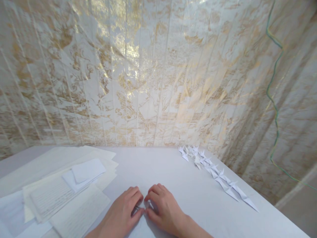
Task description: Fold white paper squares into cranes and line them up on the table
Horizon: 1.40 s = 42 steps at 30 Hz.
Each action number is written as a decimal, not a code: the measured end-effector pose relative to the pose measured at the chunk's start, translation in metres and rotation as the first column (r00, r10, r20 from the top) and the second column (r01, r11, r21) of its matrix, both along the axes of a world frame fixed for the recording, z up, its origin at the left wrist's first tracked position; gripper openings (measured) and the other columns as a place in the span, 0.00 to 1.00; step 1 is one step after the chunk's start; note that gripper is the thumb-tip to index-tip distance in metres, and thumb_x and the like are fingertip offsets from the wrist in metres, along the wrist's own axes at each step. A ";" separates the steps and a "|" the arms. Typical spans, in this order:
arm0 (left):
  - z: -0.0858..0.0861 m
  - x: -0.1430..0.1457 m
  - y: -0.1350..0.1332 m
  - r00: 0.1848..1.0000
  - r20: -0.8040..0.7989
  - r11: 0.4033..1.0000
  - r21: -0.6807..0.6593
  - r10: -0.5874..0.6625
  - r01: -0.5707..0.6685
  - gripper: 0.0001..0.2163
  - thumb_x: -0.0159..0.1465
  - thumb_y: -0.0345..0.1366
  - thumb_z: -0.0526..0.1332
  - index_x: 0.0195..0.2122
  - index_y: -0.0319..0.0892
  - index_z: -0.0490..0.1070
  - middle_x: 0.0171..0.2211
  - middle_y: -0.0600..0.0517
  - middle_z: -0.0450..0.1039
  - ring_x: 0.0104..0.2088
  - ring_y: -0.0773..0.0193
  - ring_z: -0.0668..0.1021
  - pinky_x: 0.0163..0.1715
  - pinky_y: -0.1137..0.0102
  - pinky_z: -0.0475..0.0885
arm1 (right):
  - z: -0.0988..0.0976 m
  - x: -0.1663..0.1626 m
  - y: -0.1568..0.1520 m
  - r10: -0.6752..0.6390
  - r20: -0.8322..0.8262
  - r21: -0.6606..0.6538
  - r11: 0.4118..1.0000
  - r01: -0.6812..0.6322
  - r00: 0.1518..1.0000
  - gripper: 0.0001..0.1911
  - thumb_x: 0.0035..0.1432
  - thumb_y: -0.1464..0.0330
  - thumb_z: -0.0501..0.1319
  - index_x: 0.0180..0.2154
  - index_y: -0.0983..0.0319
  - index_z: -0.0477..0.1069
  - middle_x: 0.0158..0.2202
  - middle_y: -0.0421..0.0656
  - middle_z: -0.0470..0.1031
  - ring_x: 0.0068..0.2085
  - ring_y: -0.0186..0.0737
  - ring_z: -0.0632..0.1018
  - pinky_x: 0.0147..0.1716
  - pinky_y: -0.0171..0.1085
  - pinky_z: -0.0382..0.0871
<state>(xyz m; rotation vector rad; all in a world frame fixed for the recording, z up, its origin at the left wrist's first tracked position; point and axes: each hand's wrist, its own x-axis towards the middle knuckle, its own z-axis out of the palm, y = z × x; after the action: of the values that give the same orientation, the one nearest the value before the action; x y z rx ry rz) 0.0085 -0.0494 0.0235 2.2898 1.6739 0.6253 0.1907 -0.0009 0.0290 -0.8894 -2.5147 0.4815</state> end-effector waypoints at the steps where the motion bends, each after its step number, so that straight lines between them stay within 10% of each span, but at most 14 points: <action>1: 0.000 0.000 0.000 1.000 -0.021 1.000 0.003 -0.006 0.006 0.04 0.61 0.29 0.57 0.34 0.43 0.69 0.39 0.51 0.73 0.41 0.58 0.74 0.43 0.65 0.68 | 0.000 0.000 0.000 0.011 0.005 0.007 1.000 -0.011 1.000 0.13 0.50 0.73 0.64 0.41 0.61 0.74 0.40 0.46 0.74 0.42 0.46 0.72 0.45 0.42 0.63; 18: -0.001 0.001 0.003 0.995 -0.096 0.998 0.046 -0.032 0.036 0.06 0.63 0.28 0.55 0.36 0.42 0.70 0.38 0.50 0.73 0.42 0.55 0.73 0.43 0.61 0.67 | -0.012 -0.005 0.001 -0.010 -0.067 0.159 0.987 0.020 0.998 0.08 0.55 0.79 0.60 0.32 0.61 0.71 0.33 0.42 0.74 0.37 0.40 0.72 0.38 0.36 0.62; 26: -0.002 0.004 0.011 0.998 -0.039 0.999 0.015 0.052 -0.052 0.07 0.66 0.31 0.55 0.32 0.43 0.70 0.36 0.50 0.74 0.40 0.58 0.74 0.42 0.66 0.67 | -0.012 -0.005 0.003 -0.132 -0.418 -0.239 0.970 0.031 0.899 0.10 0.58 0.80 0.56 0.36 0.61 0.71 0.33 0.40 0.73 0.35 0.36 0.73 0.38 0.33 0.65; 42: -0.009 0.001 0.015 0.993 0.099 0.998 -0.014 0.066 -0.065 0.14 0.69 0.39 0.45 0.32 0.44 0.68 0.33 0.50 0.73 0.38 0.56 0.75 0.40 0.65 0.65 | -0.009 -0.017 0.005 -0.232 -0.156 -0.229 0.954 0.193 0.960 0.07 0.48 0.77 0.66 0.32 0.62 0.75 0.32 0.39 0.74 0.40 0.41 0.70 0.42 0.37 0.58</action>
<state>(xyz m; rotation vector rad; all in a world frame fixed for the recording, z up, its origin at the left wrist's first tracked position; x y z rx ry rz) 0.0090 -0.0344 0.0143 2.1659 1.7079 0.7298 0.1739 0.0046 0.0200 -1.1281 -2.2004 0.7337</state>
